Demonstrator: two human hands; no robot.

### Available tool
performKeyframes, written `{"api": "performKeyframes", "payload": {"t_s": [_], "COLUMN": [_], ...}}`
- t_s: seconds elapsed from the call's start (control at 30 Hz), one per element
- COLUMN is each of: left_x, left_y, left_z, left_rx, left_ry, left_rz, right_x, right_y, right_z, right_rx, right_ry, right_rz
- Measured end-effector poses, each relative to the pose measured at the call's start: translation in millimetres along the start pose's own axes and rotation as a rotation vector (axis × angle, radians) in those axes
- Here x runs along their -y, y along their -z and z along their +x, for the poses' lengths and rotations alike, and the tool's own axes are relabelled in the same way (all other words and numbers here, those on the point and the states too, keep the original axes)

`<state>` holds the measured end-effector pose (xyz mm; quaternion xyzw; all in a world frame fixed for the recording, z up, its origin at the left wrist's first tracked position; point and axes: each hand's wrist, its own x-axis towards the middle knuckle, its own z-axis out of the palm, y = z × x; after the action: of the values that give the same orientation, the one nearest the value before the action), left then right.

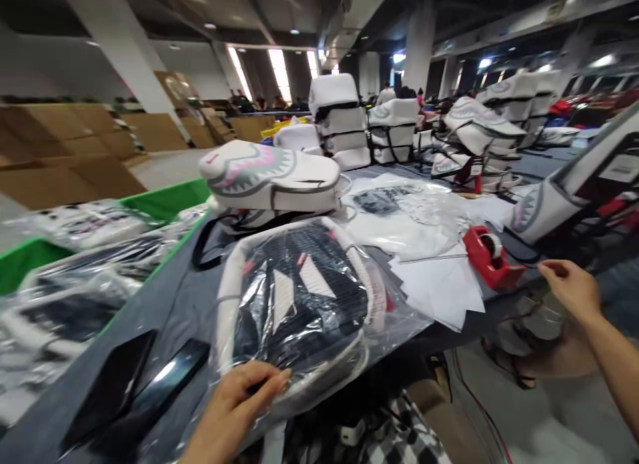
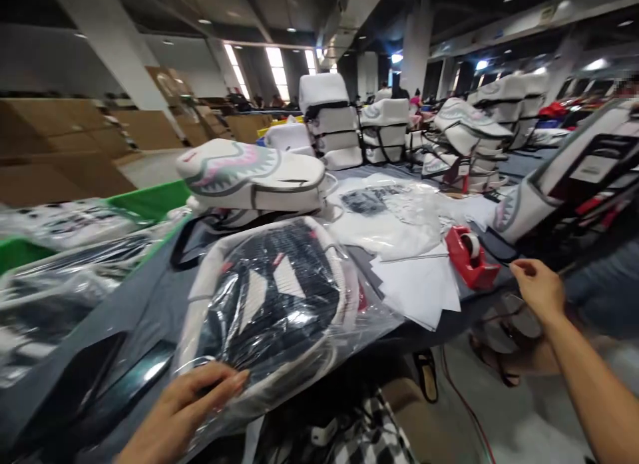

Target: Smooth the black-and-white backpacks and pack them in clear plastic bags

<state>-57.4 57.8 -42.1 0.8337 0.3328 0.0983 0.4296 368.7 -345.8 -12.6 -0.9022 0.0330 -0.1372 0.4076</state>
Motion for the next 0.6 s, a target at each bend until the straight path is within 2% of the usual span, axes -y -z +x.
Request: {"api": "performKeyframes", "payload": {"t_s": [0.1, 0.2, 0.27, 0.43, 0.6], "left_x": [3.5, 7.9, 12.3, 12.3, -7.7], "left_y": [1.1, -2.2, -5.9, -10.2, -5.7], "left_z": [1.7, 1.5, 2.7, 5.4, -0.3], "left_rx": [0.051, 0.047, 0.019, -0.014, 0.008], "left_ry": [0.031, 0.077, 0.095, 0.104, 0.123], "left_rz": [-0.014, -0.059, -0.087, -0.086, -0.091], "right_x": [-2.5, -6.7, -7.9, -0.1, -2.1], "right_y": [3.8, -8.6, -19.3, -36.8, -22.9], "right_z": [24.5, 32.7, 35.5, 47.4, 37.7], "right_rx": [0.09, 0.228, 0.276, 0.289, 0.202], "right_ry": [-0.054, -0.077, -0.08, -0.078, -0.02], "right_rz": [0.038, 0.103, 0.131, 0.156, 0.173]}}
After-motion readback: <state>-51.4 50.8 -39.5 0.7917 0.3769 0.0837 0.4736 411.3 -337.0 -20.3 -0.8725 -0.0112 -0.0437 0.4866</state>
